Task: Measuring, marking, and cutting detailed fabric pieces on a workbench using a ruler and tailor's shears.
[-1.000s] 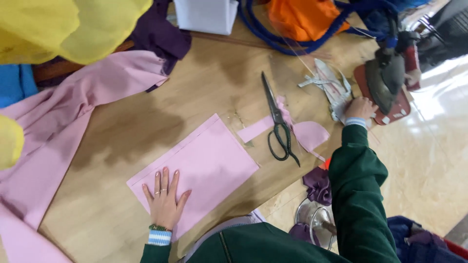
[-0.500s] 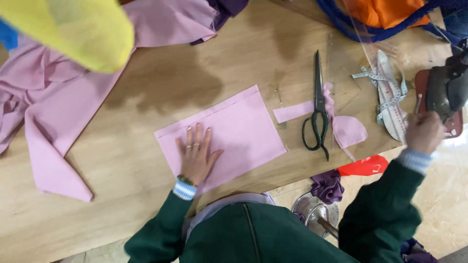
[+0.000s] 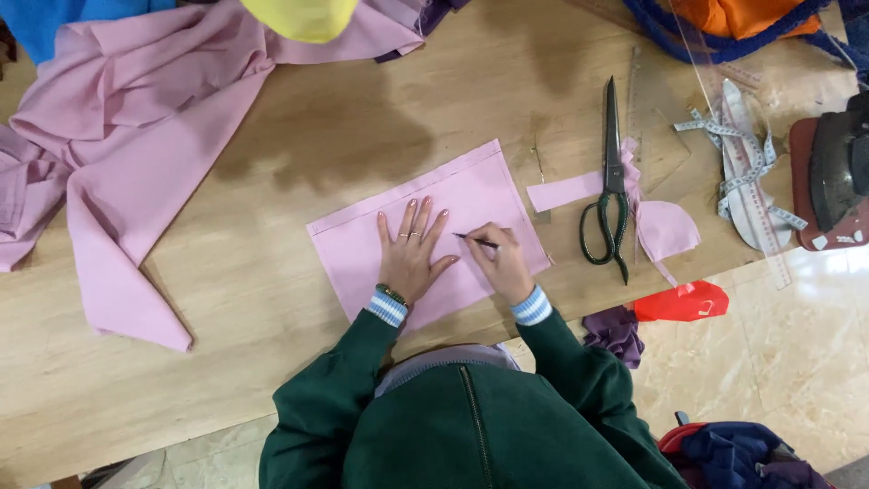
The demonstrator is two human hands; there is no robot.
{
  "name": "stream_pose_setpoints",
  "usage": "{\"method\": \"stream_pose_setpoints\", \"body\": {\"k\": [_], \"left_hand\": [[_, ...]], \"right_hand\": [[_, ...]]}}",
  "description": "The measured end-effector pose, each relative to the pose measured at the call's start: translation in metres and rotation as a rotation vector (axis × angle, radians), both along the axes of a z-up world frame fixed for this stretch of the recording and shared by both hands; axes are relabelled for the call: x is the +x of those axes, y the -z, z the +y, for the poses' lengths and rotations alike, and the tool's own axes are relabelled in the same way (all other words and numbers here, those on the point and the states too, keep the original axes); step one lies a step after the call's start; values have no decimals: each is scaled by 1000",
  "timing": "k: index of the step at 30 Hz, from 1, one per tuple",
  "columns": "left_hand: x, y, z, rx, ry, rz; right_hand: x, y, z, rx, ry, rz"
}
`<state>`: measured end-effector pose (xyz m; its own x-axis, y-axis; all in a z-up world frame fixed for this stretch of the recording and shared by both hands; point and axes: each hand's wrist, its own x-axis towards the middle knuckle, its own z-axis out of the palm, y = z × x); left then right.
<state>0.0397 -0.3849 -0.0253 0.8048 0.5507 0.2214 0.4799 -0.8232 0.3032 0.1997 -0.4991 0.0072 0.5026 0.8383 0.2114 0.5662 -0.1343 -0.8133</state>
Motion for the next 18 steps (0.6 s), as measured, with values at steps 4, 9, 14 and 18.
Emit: {"method": "stream_pose_setpoints", "body": {"k": [4, 9, 14, 18], "left_hand": [[-1, 3, -1, -19, 0, -8], [0, 1, 0, -29, -6, -4], [0, 1, 0, -33, -3, -38], [0, 3, 1, -39, 2, -59]], "right_hand": [[36, -5, -14, -24, 88, -94], [41, -11, -7, -30, 125, -153], [31, -7, -1, -61, 124, -131], [46, -10, -14, -141, 149, -139]]}}
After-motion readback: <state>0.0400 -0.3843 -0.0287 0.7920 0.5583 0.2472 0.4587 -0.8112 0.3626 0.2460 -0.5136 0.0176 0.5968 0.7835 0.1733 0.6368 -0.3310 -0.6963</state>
